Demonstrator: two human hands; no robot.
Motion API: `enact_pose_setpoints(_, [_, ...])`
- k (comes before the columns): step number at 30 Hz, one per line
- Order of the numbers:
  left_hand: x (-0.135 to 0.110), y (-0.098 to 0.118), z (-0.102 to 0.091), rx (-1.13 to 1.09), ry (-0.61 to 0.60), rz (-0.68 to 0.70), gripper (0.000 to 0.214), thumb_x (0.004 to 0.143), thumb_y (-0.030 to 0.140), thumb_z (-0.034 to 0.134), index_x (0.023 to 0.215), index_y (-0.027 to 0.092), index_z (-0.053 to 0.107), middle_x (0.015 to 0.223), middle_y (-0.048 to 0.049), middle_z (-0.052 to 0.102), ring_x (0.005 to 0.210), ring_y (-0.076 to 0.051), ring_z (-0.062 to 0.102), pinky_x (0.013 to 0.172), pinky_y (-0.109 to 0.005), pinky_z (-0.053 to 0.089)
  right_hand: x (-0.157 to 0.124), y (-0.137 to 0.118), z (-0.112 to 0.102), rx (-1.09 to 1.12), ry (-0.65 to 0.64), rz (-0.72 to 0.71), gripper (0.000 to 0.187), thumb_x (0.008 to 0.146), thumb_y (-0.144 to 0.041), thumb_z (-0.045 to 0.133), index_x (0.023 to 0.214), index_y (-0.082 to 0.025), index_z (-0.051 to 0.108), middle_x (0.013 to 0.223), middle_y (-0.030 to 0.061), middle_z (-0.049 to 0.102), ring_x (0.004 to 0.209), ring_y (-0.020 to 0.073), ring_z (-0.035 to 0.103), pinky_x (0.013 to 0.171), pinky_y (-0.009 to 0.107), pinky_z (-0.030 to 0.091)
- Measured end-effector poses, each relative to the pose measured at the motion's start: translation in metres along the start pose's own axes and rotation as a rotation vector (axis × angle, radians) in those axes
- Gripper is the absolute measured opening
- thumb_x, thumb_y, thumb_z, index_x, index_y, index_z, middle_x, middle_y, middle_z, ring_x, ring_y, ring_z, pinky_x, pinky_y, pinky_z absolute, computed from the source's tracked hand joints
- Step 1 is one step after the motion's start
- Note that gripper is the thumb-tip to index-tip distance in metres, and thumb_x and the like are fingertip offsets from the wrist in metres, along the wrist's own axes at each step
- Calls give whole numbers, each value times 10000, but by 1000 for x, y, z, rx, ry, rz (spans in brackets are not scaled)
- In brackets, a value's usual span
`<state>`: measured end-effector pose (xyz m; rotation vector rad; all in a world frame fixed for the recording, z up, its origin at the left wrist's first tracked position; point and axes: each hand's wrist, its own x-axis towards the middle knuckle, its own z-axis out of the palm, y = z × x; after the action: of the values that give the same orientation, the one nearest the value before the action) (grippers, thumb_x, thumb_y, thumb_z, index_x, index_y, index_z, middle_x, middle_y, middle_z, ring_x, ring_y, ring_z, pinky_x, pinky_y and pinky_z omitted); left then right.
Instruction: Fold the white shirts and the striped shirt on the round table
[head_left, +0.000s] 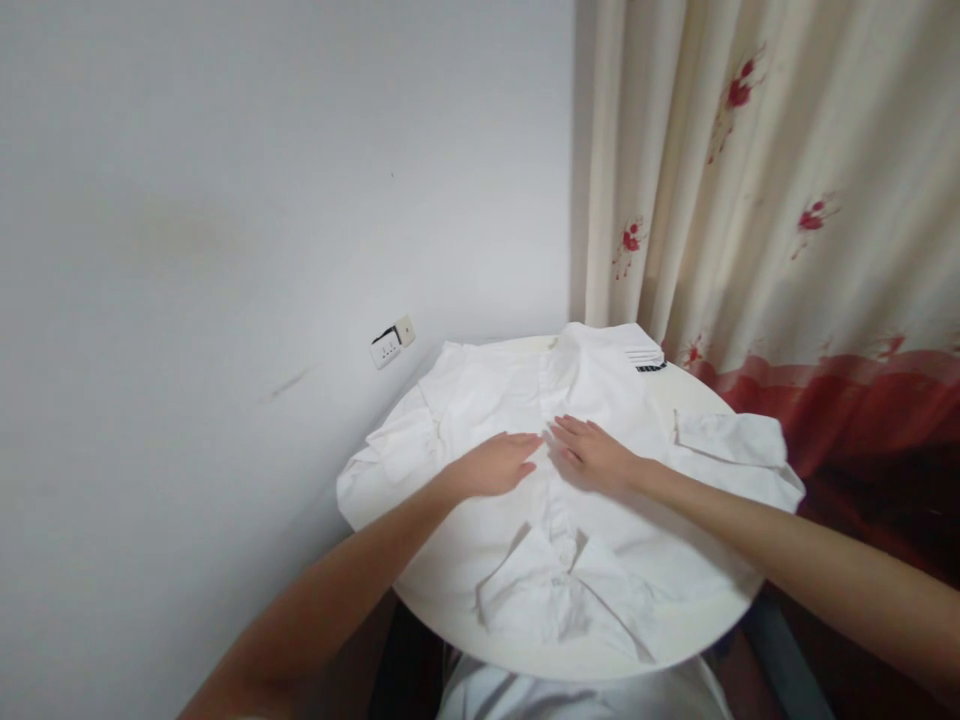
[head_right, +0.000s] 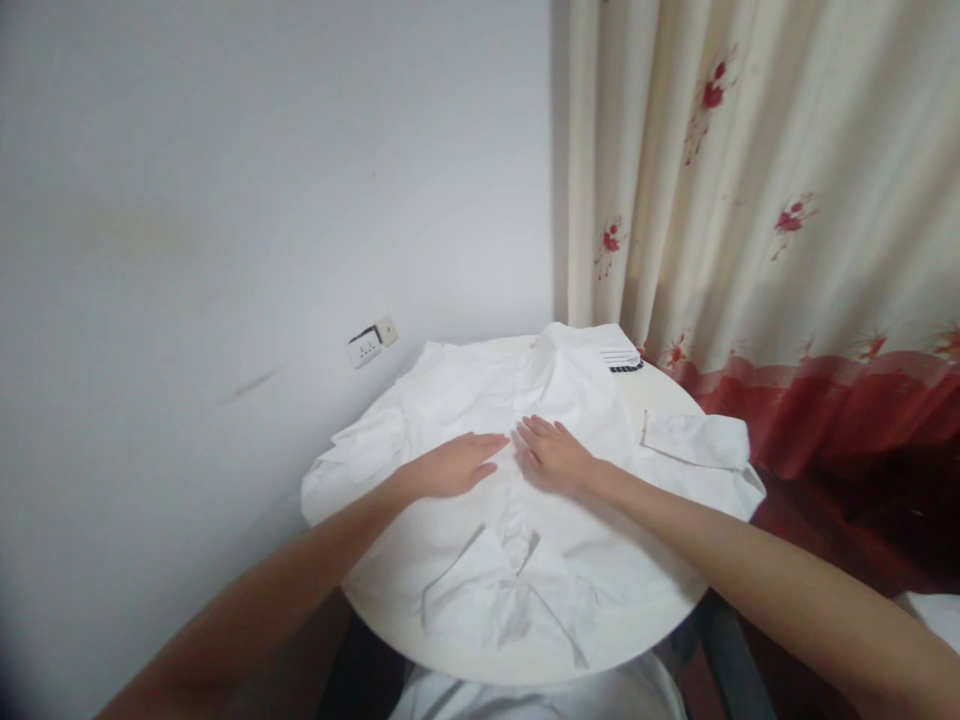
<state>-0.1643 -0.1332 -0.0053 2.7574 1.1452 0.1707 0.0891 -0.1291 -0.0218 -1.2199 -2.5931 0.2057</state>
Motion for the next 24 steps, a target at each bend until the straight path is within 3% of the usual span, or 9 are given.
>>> enact_pose_setpoints(3, [56, -2, 18, 51, 98, -60, 535, 1017, 253, 323, 1543, 157, 353, 1594, -160, 381, 1484, -266, 337, 1206, -485, 258, 35, 3, 11, -68, 46, 28, 610, 1036, -366, 273, 1586, -105, 299, 1639, 170, 266, 1526, 321, 208, 1207, 563, 215])
enact_pose_setpoints(5, [72, -10, 30, 78, 82, -110, 547, 1027, 267, 300, 1556, 126, 313, 1631, -179, 298, 1522, -279, 248, 1212, -523, 217, 42, 12, 20, -68, 8, 49, 643, 1045, -413, 243, 1601, -89, 238, 1641, 186, 244, 1530, 314, 194, 1207, 562, 205])
enact_pose_setpoints(11, [50, -39, 40, 70, 41, -98, 585, 1059, 480, 260, 1594, 242, 252, 1677, -93, 192, 1549, -266, 154, 1233, -505, 140, 25, 49, 26, -64, -62, 25, 700, 1038, -575, 221, 1594, -155, 298, 1651, 172, 214, 1534, 298, 174, 1218, 547, 173])
enact_pose_setpoints(15, [37, -49, 36, 80, 64, -243, 582, 1051, 524, 274, 1580, 284, 310, 1670, -66, 225, 1542, -319, 162, 1225, -542, 145, 20, 69, 21, -80, -50, 80, 706, 1035, -602, 208, 1585, -177, 325, 1651, 173, 211, 1534, 302, 172, 1212, 554, 188])
enact_pose_setpoints(20, [30, -53, 39, 99, 92, -373, 591, 1037, 526, 321, 1575, 281, 332, 1669, -72, 229, 1531, -374, 173, 1198, -615, 168, 12, 84, 23, -50, -13, 43, 667, 1034, -577, 262, 1562, -187, 380, 1642, 153, 260, 1524, 298, 222, 1212, 549, 204])
enact_pose_setpoints(22, [29, -57, 33, 74, 102, -372, 556, 1024, 502, 380, 1534, 283, 410, 1641, -59, 314, 1512, -327, 266, 1206, -543, 228, 10, 87, 21, -11, 40, 30, 615, 1029, -534, 314, 1497, -173, 486, 1596, 150, 378, 1483, 295, 332, 1200, 515, 260])
enact_pose_setpoints(24, [32, -67, 19, 37, 163, -394, 460, 1002, 412, 450, 1421, 254, 553, 1529, -56, 505, 1420, -252, 442, 1188, -407, 316, 13, 93, 12, 31, 150, 50, 516, 1017, -457, 366, 1367, -173, 617, 1474, 138, 550, 1376, 280, 485, 1161, 451, 345])
